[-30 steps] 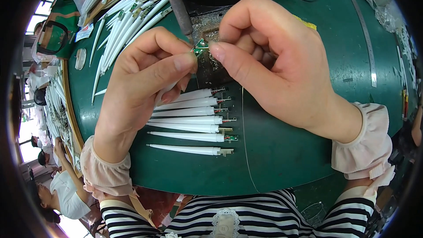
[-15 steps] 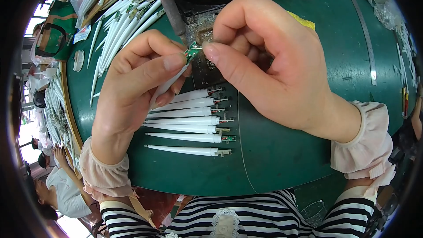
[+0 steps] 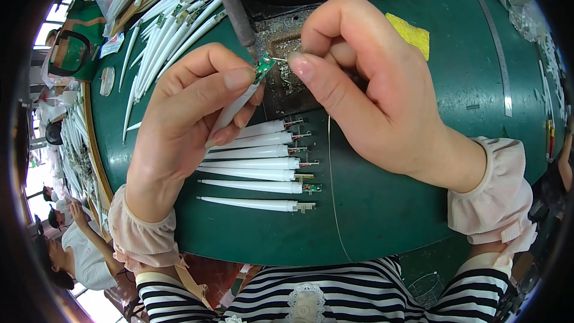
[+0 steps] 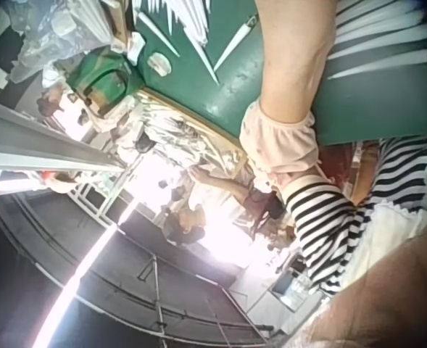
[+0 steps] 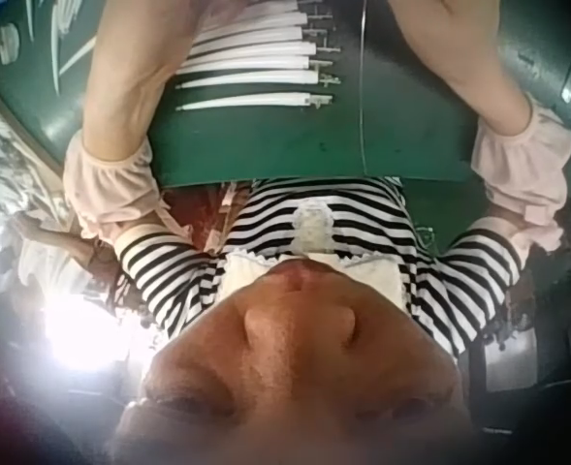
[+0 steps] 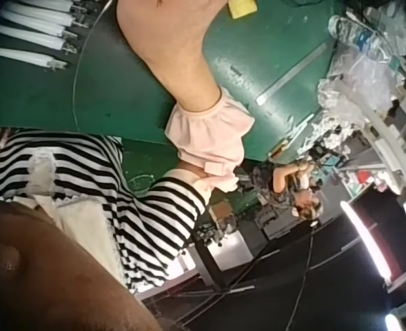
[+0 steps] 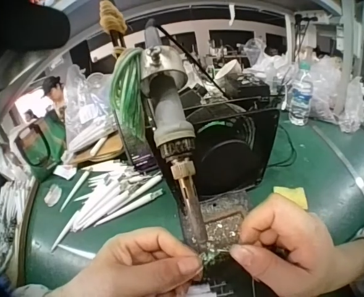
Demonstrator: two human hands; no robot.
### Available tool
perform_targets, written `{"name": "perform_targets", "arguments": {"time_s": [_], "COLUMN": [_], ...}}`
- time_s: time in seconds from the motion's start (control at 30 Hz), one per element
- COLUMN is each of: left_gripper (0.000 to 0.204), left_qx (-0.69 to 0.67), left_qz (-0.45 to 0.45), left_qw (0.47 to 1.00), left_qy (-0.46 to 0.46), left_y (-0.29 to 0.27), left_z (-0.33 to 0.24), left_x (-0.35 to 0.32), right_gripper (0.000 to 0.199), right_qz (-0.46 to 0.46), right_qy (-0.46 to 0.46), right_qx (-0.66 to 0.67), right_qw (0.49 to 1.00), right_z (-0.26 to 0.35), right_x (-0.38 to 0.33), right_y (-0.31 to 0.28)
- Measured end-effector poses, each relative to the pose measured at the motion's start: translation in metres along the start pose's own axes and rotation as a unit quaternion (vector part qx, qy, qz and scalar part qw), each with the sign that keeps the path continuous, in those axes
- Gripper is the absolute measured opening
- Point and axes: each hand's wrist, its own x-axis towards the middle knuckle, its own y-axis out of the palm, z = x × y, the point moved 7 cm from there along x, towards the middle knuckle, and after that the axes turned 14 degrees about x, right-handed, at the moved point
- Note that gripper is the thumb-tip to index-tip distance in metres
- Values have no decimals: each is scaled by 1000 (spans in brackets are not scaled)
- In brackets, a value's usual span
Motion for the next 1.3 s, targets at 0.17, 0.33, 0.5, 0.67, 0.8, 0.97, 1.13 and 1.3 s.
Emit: {"name": "perform_targets", "arguments": {"time_s": [0.17,0.33,0.5,0.67,0.8,0.97,1.13,1.3], "left_gripper": [5,10,15,22,19,15,13,17], "left_qx": [35,477,578,730,798,652,449,232], "left_qz": [14,20,5,-59,-96,-66,41,123], "left_qw": [999,849,774,663,593,749,890,964], "left_qy": [-5,227,259,153,49,94,72,-31], "left_y": [2,28,29,-23,-75,-64,-15,4], "left_z": [0,-22,-25,-41,-32,-32,-29,-12], "left_x": [-1,-26,-42,-48,-56,-45,-26,-22], "right_gripper": [10,9,10,10,11,13,14,14], "right_qz": [6,10,-58,-43,-29,35,29,45], "right_qy": [0,19,36,49,56,70,182,188], "right_qx": [5,29,61,33,45,36,179,239], "right_qw": [1000,999,996,997,997,996,966,952], "right_z": [-3,-7,-9,-14,-9,-1,-10,-7], "right_x": [0,-5,-10,-12,-8,-4,-11,-9], "right_y": [-1,0,-3,-6,0,11,14,16]}}
